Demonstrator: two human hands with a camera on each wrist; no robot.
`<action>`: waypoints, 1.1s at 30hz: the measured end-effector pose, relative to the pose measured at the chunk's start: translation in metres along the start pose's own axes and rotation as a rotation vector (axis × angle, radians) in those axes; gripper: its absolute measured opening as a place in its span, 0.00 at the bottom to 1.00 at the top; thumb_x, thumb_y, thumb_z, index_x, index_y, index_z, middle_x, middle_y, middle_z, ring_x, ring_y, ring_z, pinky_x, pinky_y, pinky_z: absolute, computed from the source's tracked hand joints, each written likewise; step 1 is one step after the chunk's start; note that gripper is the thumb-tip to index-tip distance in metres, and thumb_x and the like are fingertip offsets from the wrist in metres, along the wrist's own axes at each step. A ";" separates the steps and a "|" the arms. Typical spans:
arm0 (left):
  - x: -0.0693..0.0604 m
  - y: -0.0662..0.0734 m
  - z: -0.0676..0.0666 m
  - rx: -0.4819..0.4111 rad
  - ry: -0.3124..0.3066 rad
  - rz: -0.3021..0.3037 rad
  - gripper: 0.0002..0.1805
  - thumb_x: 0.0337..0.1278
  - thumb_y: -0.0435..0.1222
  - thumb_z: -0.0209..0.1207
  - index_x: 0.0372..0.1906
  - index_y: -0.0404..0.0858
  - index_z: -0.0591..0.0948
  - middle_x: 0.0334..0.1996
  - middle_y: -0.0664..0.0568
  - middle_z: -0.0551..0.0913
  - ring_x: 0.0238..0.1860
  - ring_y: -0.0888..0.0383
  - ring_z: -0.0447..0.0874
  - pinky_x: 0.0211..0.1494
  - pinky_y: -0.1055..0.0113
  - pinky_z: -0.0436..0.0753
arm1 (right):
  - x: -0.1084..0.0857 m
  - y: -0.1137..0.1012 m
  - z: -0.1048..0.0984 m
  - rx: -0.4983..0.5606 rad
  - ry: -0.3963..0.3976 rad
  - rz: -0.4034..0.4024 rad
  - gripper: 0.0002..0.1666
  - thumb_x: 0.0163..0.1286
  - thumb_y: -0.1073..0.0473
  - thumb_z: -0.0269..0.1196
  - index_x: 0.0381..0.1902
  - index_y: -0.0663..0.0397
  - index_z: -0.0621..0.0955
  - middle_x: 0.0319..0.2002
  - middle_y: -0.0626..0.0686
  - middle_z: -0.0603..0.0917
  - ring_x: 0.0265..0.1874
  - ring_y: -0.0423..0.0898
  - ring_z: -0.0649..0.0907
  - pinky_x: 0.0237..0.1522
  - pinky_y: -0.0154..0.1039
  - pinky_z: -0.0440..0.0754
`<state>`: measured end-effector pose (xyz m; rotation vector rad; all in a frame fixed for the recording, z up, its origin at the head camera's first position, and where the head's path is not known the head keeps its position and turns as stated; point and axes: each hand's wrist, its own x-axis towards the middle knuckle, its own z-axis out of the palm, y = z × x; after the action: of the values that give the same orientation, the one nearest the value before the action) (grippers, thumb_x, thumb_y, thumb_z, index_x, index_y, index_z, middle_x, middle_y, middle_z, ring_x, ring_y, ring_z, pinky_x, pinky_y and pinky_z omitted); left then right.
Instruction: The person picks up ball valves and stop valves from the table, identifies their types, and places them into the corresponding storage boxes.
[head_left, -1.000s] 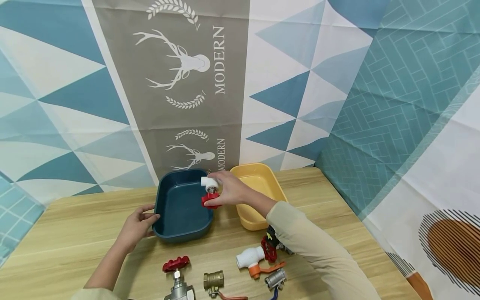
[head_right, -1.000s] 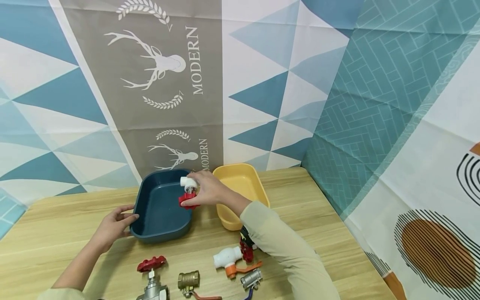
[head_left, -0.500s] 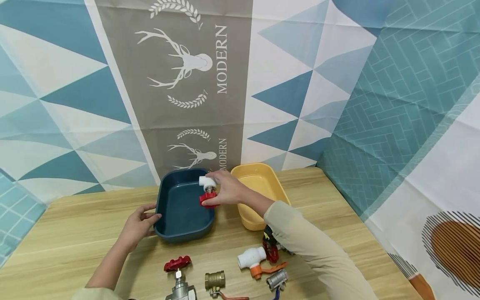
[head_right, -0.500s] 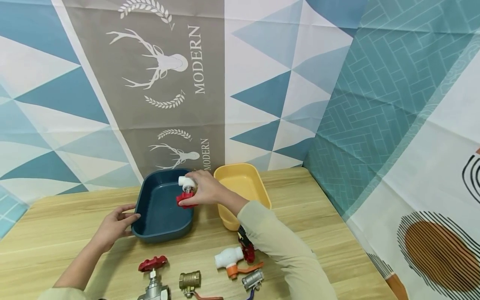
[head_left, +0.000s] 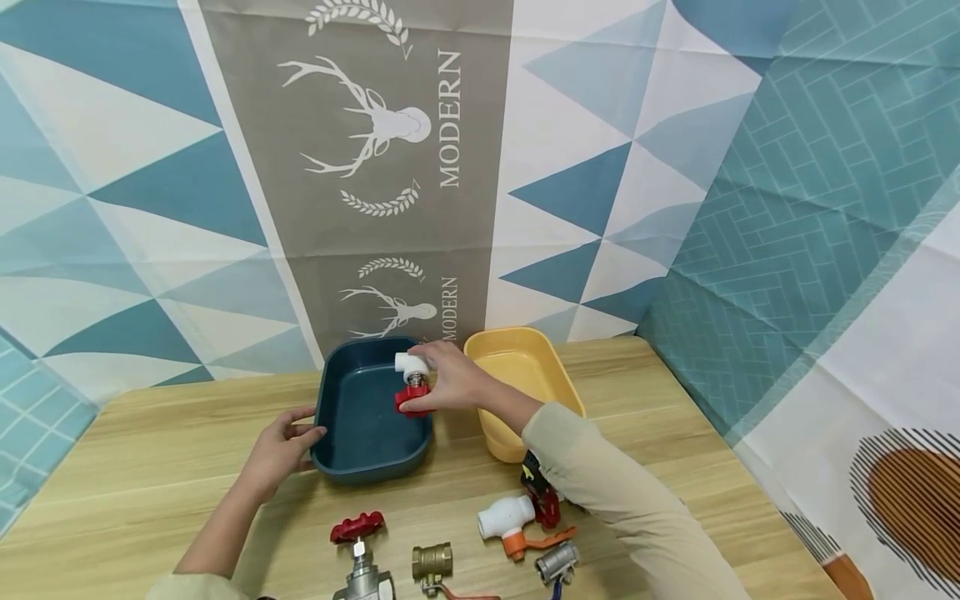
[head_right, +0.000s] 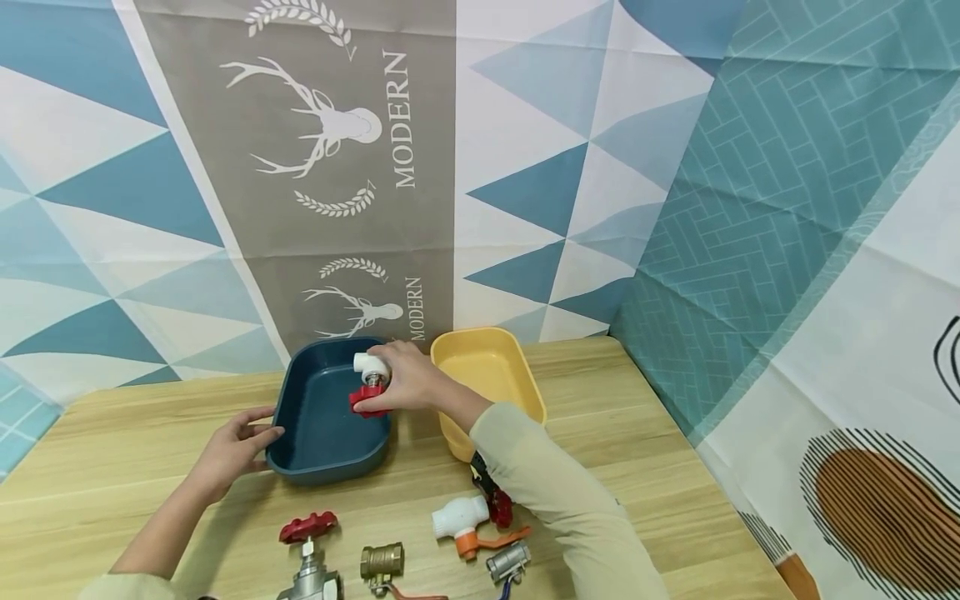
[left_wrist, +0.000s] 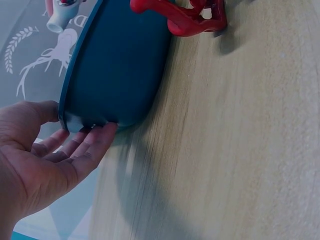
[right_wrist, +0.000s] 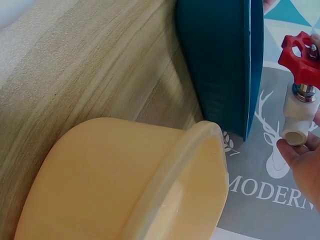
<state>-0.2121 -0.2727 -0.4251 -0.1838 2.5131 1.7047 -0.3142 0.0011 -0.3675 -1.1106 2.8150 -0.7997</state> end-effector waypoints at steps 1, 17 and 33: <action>0.000 0.000 0.000 -0.001 0.001 0.001 0.29 0.69 0.38 0.48 0.68 0.28 0.56 0.56 0.27 0.68 0.43 0.53 0.82 0.42 0.57 0.86 | 0.001 0.000 0.000 -0.003 0.003 -0.002 0.49 0.47 0.35 0.70 0.64 0.48 0.70 0.59 0.50 0.74 0.59 0.45 0.69 0.59 0.41 0.74; -0.002 0.003 0.000 -0.018 0.001 0.006 0.29 0.69 0.37 0.48 0.68 0.28 0.56 0.57 0.27 0.68 0.44 0.52 0.82 0.42 0.58 0.86 | 0.006 0.001 0.007 -0.023 0.022 -0.007 0.48 0.47 0.34 0.70 0.63 0.49 0.70 0.56 0.50 0.75 0.55 0.45 0.71 0.55 0.39 0.75; -0.004 0.005 0.001 -0.020 0.005 -0.004 0.29 0.68 0.37 0.48 0.68 0.28 0.56 0.57 0.27 0.68 0.44 0.50 0.82 0.42 0.56 0.86 | 0.012 -0.002 0.008 -0.037 0.012 -0.036 0.48 0.47 0.34 0.69 0.62 0.49 0.70 0.48 0.48 0.76 0.48 0.42 0.71 0.42 0.31 0.73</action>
<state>-0.2085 -0.2700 -0.4207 -0.1951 2.4988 1.7301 -0.3202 -0.0117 -0.3718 -1.1687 2.8389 -0.7627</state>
